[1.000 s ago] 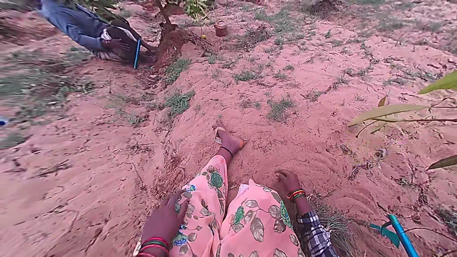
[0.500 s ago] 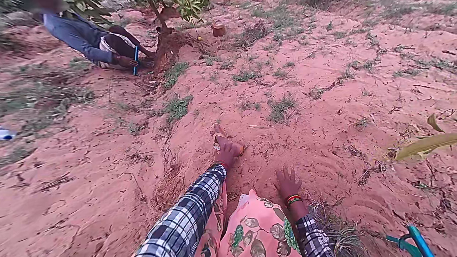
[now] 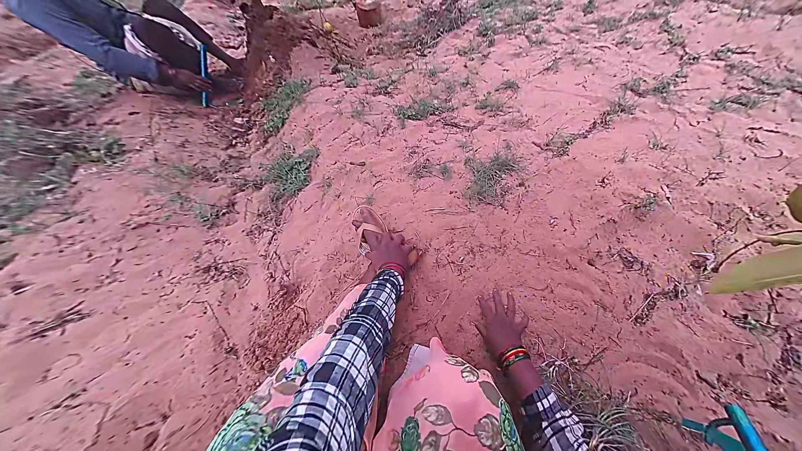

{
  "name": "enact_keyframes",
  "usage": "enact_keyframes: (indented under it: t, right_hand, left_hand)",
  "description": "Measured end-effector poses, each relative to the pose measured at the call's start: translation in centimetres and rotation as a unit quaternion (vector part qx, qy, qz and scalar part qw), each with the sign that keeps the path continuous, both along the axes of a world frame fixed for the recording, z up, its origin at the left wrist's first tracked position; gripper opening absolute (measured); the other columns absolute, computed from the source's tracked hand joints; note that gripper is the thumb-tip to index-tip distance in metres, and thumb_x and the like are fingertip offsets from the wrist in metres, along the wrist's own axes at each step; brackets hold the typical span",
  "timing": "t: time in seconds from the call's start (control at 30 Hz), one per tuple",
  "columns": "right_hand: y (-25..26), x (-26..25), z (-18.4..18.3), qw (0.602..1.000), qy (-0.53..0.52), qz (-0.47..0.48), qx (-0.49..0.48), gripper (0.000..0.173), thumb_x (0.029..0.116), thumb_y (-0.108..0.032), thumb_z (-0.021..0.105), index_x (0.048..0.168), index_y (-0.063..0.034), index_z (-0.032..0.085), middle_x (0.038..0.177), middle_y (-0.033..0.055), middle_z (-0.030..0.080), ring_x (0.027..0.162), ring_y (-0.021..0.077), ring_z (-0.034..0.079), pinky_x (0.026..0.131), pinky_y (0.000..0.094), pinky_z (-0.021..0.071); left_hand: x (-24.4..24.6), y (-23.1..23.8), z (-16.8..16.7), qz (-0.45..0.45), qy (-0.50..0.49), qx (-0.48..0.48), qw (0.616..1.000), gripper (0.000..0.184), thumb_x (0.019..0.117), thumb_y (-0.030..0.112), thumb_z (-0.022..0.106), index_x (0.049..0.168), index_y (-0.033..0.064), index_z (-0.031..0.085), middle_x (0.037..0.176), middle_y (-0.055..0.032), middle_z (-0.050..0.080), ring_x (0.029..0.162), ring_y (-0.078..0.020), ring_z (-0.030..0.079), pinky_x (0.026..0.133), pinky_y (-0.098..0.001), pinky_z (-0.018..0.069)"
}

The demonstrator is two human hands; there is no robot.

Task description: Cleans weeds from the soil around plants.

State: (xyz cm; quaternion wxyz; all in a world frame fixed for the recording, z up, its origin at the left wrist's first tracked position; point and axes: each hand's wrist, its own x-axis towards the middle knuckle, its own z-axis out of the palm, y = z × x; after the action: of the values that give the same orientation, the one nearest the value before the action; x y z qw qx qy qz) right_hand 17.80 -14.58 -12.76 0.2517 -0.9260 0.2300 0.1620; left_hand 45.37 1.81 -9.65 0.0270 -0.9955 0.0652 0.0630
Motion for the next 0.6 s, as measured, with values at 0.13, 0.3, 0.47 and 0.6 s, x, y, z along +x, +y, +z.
enact_keyframes:
  t: [0.13, 0.3, 0.47, 0.6]
  right_hand:
    - [-0.3, -0.1, 0.1, 1.0, 0.0, 0.002, 0.015, 0.066, 0.1017, -0.049, 0.06, 0.162, -0.0361, 0.036, 0.176, 0.0043, 0.012, 0.16, 0.0438, -0.003, 0.112, 0.0849, 0.0084]
    - [-0.2, -0.2, 0.1, 1.0, 0.0, 0.001, 0.008, 0.065, 0.1017, -0.049, 0.06, 0.162, -0.0376, 0.036, 0.176, 0.002, 0.013, 0.161, 0.0416, -0.003, 0.114, 0.0823, 0.0073]
    - [-0.2, -0.2, 0.0, 1.0, -0.003, 0.001, 0.005, 0.065, 0.1021, -0.05, 0.059, 0.161, -0.0385, 0.036, 0.176, 0.0013, 0.012, 0.161, 0.041, -0.003, 0.115, 0.0822, 0.0074]
    - [-0.1, -0.2, 0.2, 1.0, -0.005, 0.0, 0.007, 0.064, 0.1021, -0.05, 0.059, 0.161, -0.0377, 0.036, 0.175, 0.0017, 0.013, 0.161, 0.0413, -0.002, 0.115, 0.0821, 0.0079]
  left_hand:
    - [-1.2, -0.1, 0.0, -0.043, 0.055, 0.034, 0.997, 0.05, 0.1072, 0.046, 0.048, 0.154, 0.0283, 0.05, 0.169, -0.0053, 0.032, 0.153, -0.0478, 0.025, 0.104, -0.0796, 0.0341]
    - [-3.3, 1.2, 1.3, -0.162, 0.141, 0.117, 0.97, 0.058, 0.1103, 0.025, 0.041, 0.164, 0.0393, 0.025, 0.174, 0.0046, 0.016, 0.158, -0.0465, 0.009, 0.105, -0.0852, 0.023]
    - [-3.9, 2.6, 0.3, -0.214, 0.185, 0.195, 0.939, 0.074, 0.1018, 0.005, 0.049, 0.162, 0.0419, 0.029, 0.174, 0.0104, 0.011, 0.154, -0.0548, 0.01, 0.102, -0.0895, 0.0197]
    - [-3.7, 3.2, 0.7, -0.243, 0.179, 0.19, 0.934, 0.082, 0.1, 0.002, 0.05, 0.165, 0.0395, 0.018, 0.173, 0.0154, 0.014, 0.157, -0.0476, 0.012, 0.105, -0.0876, 0.0209]
